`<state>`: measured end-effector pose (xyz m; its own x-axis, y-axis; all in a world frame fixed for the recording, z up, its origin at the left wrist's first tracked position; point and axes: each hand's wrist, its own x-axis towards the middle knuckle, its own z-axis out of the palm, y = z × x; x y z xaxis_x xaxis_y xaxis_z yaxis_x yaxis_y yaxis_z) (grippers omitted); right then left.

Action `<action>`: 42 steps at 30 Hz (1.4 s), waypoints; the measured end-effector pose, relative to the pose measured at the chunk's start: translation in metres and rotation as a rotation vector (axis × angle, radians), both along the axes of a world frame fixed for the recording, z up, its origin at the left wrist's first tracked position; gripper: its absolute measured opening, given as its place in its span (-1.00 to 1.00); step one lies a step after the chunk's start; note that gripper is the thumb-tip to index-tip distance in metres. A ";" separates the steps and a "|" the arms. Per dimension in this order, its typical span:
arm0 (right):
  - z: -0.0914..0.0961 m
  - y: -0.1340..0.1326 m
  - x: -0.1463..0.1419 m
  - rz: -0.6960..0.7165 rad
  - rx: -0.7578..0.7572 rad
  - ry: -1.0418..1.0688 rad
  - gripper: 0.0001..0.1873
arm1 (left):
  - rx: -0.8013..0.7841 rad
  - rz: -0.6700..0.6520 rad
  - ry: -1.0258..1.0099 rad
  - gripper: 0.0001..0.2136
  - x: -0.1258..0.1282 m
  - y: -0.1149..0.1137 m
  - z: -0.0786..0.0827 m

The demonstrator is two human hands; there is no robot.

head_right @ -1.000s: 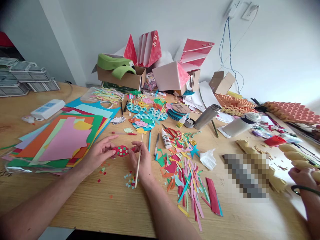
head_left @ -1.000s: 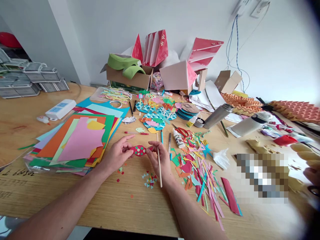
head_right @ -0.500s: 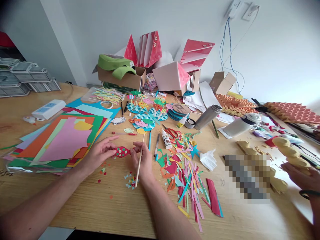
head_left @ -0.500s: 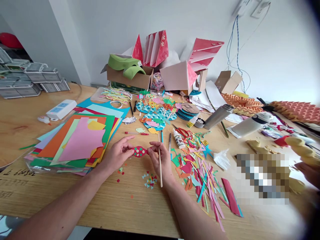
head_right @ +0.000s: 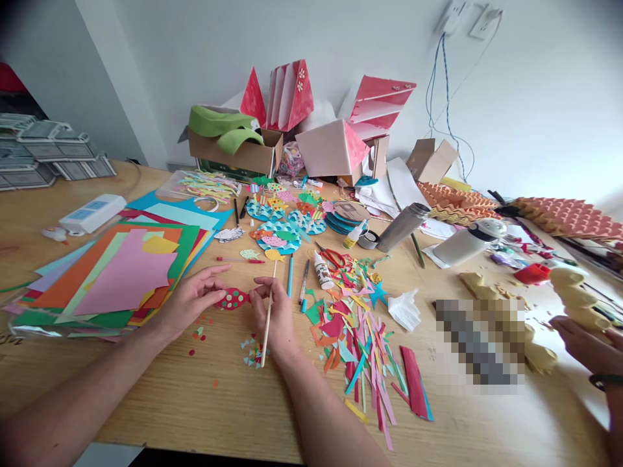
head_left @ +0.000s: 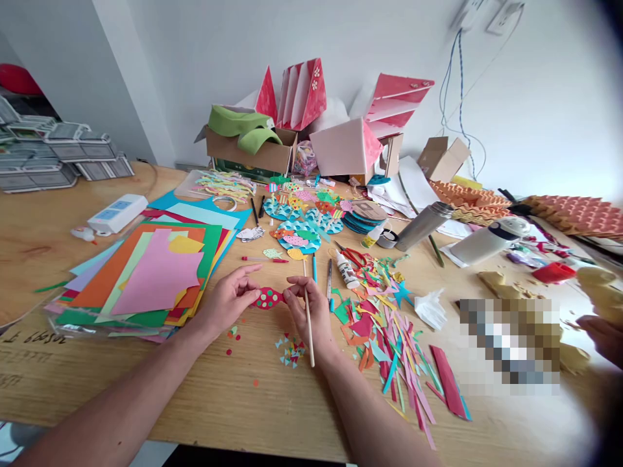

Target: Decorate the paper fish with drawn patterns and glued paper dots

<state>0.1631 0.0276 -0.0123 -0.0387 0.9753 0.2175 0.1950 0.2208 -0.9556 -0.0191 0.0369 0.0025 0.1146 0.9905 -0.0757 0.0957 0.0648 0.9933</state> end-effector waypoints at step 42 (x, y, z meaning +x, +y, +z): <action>-0.012 0.005 0.006 -0.218 0.169 -0.631 -0.85 | 0.179 0.116 0.283 -0.48 -0.009 0.007 -0.016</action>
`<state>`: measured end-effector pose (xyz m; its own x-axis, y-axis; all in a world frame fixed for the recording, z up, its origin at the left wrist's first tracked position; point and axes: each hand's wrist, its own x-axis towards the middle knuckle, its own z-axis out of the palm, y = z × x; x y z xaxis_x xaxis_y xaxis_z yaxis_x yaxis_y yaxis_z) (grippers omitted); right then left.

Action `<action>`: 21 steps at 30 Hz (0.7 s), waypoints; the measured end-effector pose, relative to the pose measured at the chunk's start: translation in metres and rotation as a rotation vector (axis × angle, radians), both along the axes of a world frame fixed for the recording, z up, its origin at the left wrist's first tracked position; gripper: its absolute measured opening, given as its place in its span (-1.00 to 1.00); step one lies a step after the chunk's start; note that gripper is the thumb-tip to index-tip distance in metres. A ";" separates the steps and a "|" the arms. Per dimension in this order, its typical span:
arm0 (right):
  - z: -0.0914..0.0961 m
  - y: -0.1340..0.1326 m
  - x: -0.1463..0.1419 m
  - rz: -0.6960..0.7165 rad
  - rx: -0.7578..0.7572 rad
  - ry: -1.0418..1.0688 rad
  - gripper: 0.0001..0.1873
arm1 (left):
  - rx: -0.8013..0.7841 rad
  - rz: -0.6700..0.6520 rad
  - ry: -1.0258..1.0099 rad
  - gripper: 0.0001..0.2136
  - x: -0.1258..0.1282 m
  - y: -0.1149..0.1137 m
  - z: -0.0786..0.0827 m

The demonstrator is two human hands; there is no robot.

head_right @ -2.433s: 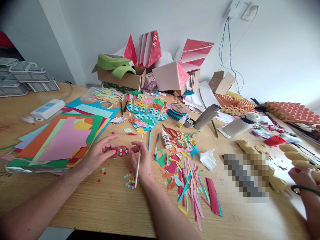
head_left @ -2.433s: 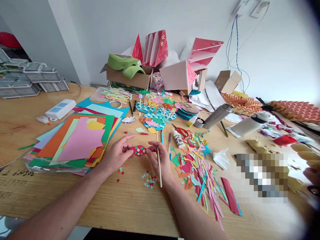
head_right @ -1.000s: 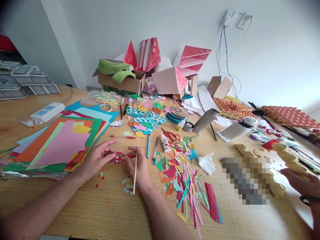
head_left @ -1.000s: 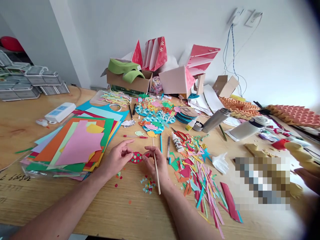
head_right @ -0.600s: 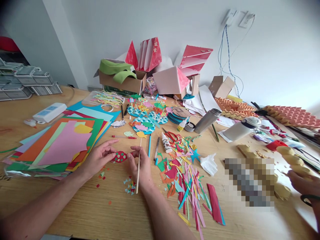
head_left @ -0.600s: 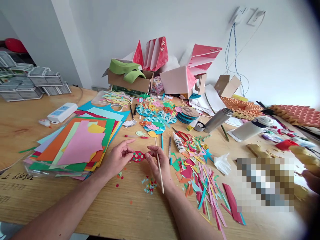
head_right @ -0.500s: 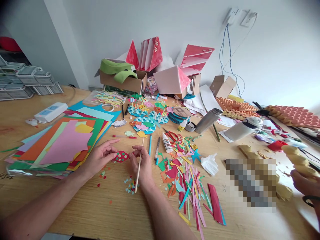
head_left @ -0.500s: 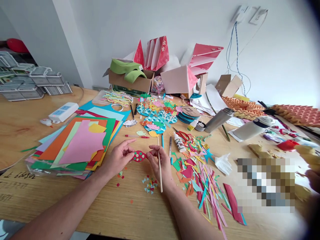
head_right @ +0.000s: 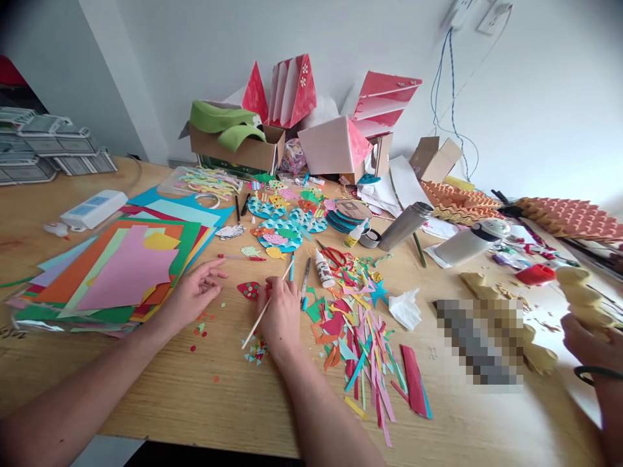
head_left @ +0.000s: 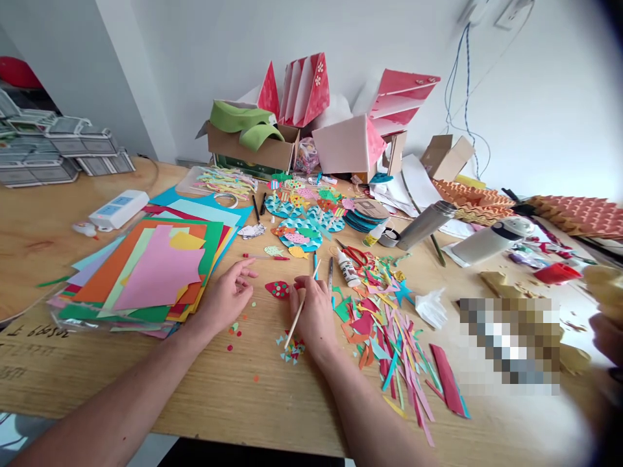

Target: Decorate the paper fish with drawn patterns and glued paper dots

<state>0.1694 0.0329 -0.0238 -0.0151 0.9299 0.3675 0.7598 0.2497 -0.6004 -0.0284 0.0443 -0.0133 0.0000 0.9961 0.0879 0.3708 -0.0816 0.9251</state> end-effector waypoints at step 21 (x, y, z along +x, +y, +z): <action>0.001 0.001 0.002 0.020 0.017 -0.047 -0.74 | 0.281 -0.248 0.556 -0.32 0.006 -0.011 -0.011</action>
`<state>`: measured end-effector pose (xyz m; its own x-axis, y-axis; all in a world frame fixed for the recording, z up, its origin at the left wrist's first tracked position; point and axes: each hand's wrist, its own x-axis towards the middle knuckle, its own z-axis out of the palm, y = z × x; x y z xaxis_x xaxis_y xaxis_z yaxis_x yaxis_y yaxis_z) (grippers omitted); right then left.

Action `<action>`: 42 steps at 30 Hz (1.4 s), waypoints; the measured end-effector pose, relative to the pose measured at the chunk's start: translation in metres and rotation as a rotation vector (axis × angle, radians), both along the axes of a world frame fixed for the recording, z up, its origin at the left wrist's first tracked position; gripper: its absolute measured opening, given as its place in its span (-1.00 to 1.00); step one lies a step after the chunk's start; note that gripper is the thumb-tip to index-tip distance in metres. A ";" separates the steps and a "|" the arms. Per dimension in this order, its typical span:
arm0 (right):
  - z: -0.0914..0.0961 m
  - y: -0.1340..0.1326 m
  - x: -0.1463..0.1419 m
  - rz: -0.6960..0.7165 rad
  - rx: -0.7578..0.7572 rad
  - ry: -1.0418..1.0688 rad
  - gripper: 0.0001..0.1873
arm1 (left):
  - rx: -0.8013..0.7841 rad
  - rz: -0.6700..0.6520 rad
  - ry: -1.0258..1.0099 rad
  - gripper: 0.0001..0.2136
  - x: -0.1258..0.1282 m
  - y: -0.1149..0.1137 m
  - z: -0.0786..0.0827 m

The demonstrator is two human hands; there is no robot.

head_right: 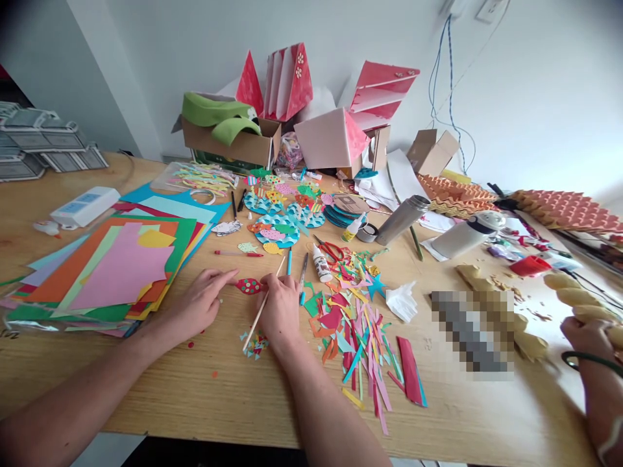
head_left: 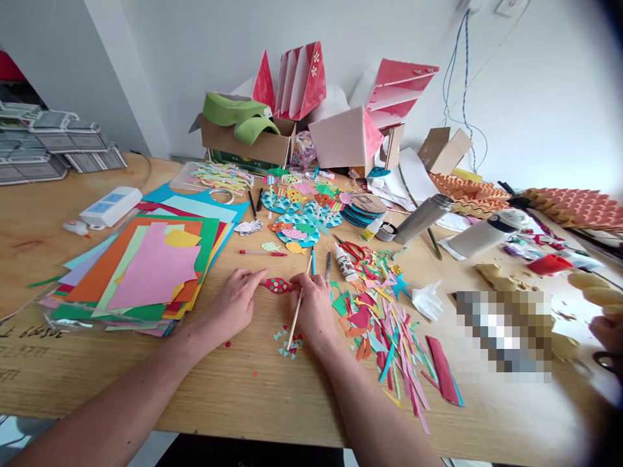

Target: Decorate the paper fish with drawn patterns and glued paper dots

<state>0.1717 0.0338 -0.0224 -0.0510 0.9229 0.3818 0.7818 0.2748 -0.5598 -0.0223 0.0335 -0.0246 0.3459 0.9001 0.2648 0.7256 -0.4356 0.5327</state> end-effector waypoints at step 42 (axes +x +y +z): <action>0.010 0.002 0.009 0.021 0.346 0.355 -0.73 | -0.149 0.090 0.093 -0.37 -0.043 -0.043 0.039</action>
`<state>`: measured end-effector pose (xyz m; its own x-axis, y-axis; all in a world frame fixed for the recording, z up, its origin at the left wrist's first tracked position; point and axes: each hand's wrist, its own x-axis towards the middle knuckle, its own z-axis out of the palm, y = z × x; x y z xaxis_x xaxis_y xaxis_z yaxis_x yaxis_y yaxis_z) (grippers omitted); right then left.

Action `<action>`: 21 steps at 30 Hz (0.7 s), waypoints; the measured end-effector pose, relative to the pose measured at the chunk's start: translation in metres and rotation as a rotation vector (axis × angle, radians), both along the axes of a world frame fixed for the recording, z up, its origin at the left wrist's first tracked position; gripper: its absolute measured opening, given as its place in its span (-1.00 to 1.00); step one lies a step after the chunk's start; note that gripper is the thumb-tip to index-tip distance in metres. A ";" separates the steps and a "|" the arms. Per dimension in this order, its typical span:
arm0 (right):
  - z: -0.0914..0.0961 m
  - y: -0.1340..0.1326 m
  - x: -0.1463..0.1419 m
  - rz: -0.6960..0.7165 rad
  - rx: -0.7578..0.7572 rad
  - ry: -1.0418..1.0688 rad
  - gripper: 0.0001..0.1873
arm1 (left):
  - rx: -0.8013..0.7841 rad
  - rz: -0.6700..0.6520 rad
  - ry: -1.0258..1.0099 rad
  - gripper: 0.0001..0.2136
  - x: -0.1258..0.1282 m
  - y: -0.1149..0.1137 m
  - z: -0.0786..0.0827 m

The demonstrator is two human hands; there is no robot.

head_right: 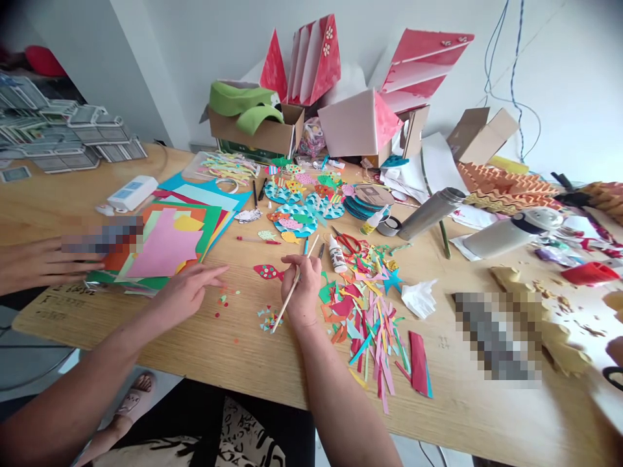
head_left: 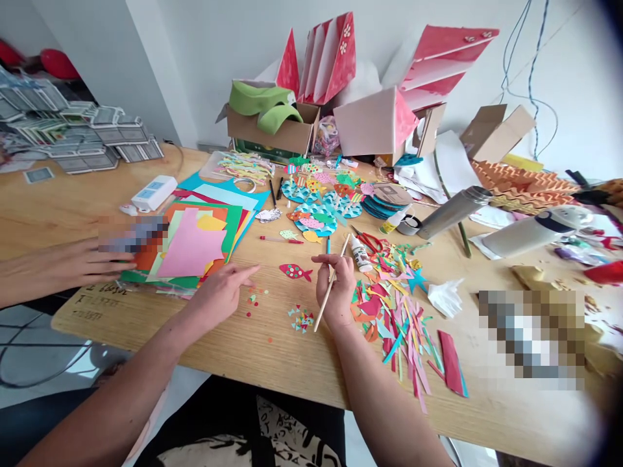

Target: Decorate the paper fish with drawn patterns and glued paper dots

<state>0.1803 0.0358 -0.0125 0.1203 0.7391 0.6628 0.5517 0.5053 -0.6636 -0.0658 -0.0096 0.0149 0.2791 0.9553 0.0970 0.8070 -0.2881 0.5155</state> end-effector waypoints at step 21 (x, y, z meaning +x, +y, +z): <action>0.002 -0.002 -0.001 0.021 -0.033 -0.035 -0.75 | 0.282 -0.100 -0.083 -0.43 -0.011 -0.033 -0.029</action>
<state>0.1791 0.0334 -0.0110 0.0816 0.7626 0.6418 0.5642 0.4955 -0.6604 -0.0771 -0.0424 -0.0141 0.3504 0.8555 0.3811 0.7256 -0.5053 0.4671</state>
